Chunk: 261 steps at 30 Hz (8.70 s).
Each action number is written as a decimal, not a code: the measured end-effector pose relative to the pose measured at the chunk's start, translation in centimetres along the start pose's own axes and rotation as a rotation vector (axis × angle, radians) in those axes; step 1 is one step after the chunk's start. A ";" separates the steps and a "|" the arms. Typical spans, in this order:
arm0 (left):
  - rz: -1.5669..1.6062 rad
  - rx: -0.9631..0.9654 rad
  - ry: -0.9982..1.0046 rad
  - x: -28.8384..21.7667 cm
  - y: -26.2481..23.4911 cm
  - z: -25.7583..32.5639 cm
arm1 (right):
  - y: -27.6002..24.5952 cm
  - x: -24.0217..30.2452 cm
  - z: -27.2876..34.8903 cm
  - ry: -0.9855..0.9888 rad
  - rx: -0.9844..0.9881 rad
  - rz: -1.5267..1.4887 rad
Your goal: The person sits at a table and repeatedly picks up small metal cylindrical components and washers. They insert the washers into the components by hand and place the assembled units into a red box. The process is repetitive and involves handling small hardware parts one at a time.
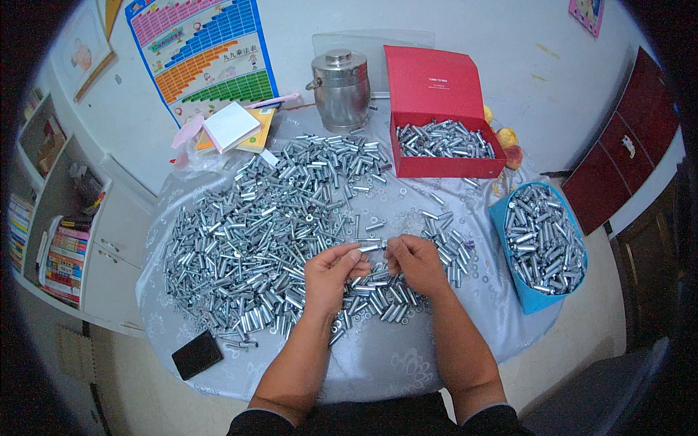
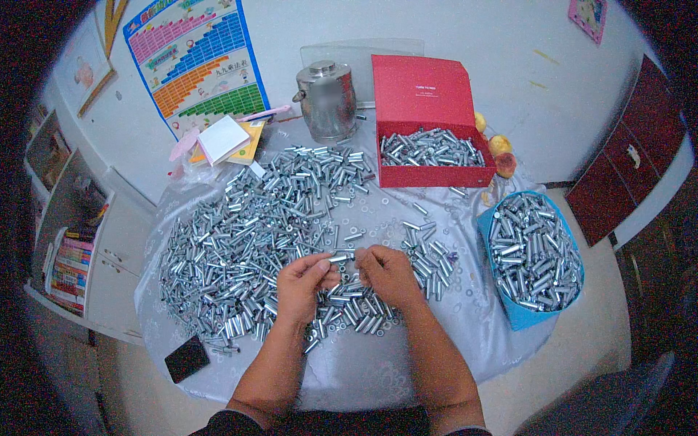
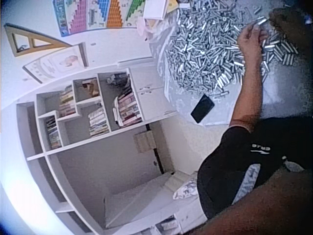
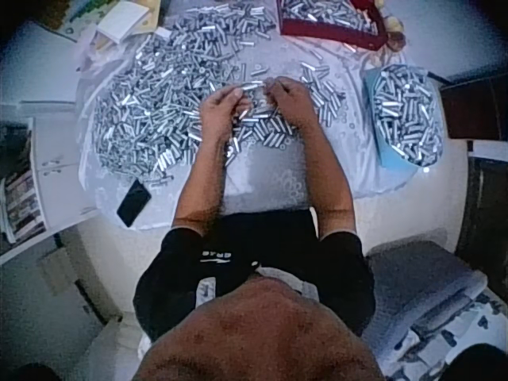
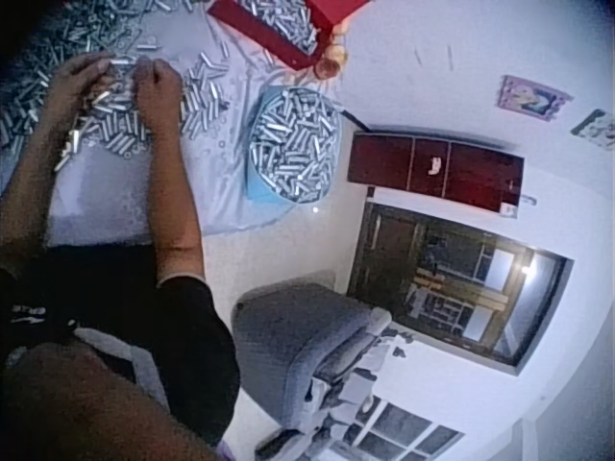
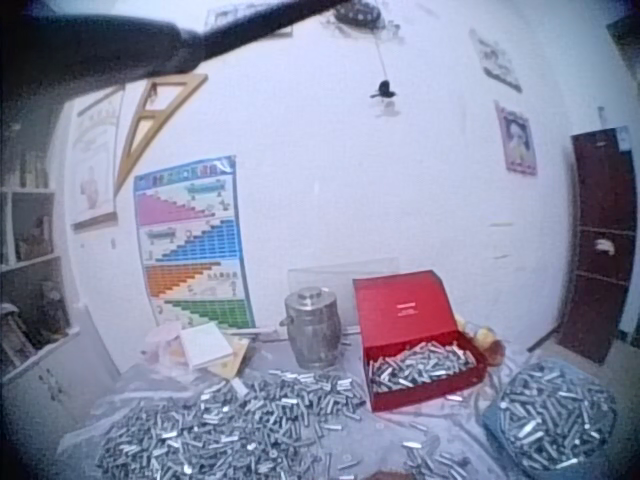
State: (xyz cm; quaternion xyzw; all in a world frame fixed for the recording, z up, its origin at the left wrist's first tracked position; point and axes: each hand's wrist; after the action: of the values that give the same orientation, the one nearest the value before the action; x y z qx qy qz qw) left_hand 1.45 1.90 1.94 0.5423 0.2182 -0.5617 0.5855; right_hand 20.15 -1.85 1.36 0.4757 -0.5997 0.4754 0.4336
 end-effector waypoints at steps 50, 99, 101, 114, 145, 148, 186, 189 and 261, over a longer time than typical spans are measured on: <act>-0.274 0.254 0.094 -2.4 8.9 -9.2 | -5.9 0.1 -4.5 -0.153 -0.534 -0.139; -1.560 0.228 0.489 -4.3 4.7 -15.0 | -9.1 -2.3 -5.1 -0.011 -0.012 0.949; -1.584 0.186 0.456 -4.1 3.8 -14.2 | -8.3 -1.7 -4.7 -0.010 0.037 0.954; -1.737 0.230 0.698 -3.0 2.5 -7.2 | -3.2 -0.9 -1.8 -0.185 -0.082 0.669; 0.302 -0.079 0.186 1.8 -1.2 0.8 | 2.7 2.0 2.7 -0.476 -0.022 0.307; 0.264 -0.069 0.188 2.0 -0.9 0.9 | 2.6 2.0 2.7 -0.395 -0.034 0.355; -0.004 -0.281 0.256 0.4 -1.9 0.9 | 1.0 -1.5 -2.1 -0.389 -0.121 0.903; -0.003 -0.298 0.258 0.3 -2.1 0.8 | 1.3 -1.8 -2.8 -0.352 -0.064 0.981; 0.413 -0.024 -0.034 0.5 -3.2 0.5 | 2.5 -2.7 -3.3 -0.348 -0.006 0.786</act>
State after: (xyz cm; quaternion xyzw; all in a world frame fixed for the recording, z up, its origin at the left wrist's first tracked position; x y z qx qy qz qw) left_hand -1.44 1.99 0.44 0.5592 0.0993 -0.4362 0.6980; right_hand 18.39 2.04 -1.09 0.2831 -0.8009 0.5153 0.1133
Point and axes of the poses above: each hand's wrist, its own z-axis away from the middle knuckle, its own y-axis out of the palm, x = y × z, and after that the axes turned 11 degrees about -y, right-handed
